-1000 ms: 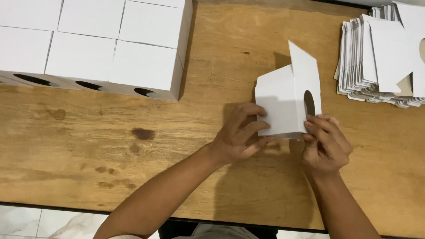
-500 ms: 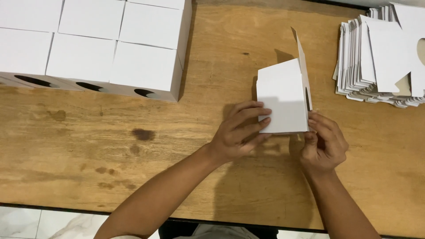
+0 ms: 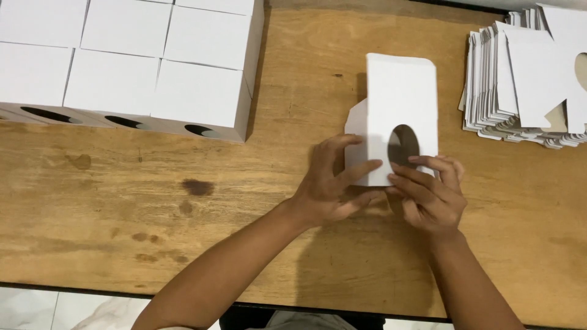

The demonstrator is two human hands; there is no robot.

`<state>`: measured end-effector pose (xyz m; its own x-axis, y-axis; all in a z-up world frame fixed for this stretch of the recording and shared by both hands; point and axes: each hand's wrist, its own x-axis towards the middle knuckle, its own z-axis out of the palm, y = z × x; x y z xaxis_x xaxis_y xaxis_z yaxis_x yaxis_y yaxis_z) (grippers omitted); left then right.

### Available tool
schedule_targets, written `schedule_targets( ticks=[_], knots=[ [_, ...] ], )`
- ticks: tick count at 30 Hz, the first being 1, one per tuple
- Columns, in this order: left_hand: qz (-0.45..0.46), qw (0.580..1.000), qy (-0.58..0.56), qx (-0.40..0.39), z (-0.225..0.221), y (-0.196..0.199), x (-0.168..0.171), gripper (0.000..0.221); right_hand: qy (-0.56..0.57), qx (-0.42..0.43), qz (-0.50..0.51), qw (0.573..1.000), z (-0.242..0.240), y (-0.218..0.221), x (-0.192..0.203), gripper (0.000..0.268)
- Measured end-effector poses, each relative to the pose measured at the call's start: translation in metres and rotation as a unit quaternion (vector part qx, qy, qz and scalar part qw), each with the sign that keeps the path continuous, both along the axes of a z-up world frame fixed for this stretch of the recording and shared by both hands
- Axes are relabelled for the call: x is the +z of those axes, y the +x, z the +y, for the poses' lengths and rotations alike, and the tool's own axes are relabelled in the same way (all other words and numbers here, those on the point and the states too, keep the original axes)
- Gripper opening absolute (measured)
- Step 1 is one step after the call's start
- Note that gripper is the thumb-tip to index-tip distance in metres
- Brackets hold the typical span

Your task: Assembling a white cardboard box from a flat template by folding along pre-scored lines and tucking in the flaps.

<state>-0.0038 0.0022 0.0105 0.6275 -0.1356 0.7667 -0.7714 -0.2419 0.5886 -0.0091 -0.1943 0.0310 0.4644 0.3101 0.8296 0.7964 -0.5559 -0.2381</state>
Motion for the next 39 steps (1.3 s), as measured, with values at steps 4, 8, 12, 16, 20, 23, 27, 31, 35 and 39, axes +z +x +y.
schedule_targets(
  ticks=[4, 8, 12, 16, 20, 23, 27, 31, 35, 39],
  knots=[
    [-0.019, 1.000, 0.008, 0.001, 0.000, 0.000, 0.003, 0.029, 0.008, 0.027, 0.016, 0.999, 0.004, 0.001, 0.003, 0.004],
    [-0.026, 1.000, -0.017, 0.005, 0.001, 0.002, 0.000, 0.022, 0.004, -0.018, 0.089, 0.996, 0.002, -0.005, 0.010, 0.008],
    [-0.035, 0.998, -0.046, -0.002, 0.000, 0.003, -0.004, 0.022, -0.010, -0.035, 0.107, 0.994, -0.001, -0.006, 0.010, 0.009],
    [-0.051, 0.997, -0.054, -0.014, -0.005, 0.003, -0.010, 0.021, -0.062, -0.049, 0.108, 0.991, -0.004, -0.009, 0.018, 0.014],
    [-0.070, 0.995, -0.051, -0.049, -0.010, -0.004, -0.010, 0.023, -0.198, -0.063, 0.111, 0.972, -0.002, -0.016, 0.018, 0.029],
    [-0.059, 0.995, -0.053, -0.059, -0.009, -0.004, -0.008, 0.028, -0.230, -0.069, 0.114, 0.964, 0.003, -0.016, 0.024, 0.023],
    [-0.031, 0.994, -0.058, -0.090, -0.008, -0.005, -0.009, 0.028, -0.233, -0.067, 0.146, 0.959, -0.006, -0.018, 0.015, 0.022],
    [0.042, 0.987, -0.058, -0.144, -0.007, -0.007, -0.012, 0.032, -0.223, -0.061, 0.146, 0.962, -0.012, -0.016, 0.013, 0.035],
    [0.140, 0.980, -0.048, -0.131, 0.005, -0.005, 0.005, 0.060, -0.164, -0.040, 0.125, 0.978, -0.010, -0.017, 0.007, 0.036],
    [0.173, 0.970, -0.064, -0.160, 0.008, -0.003, 0.013, 0.087, -0.117, -0.038, 0.072, 0.990, -0.007, -0.020, 0.008, 0.036]
  ],
)
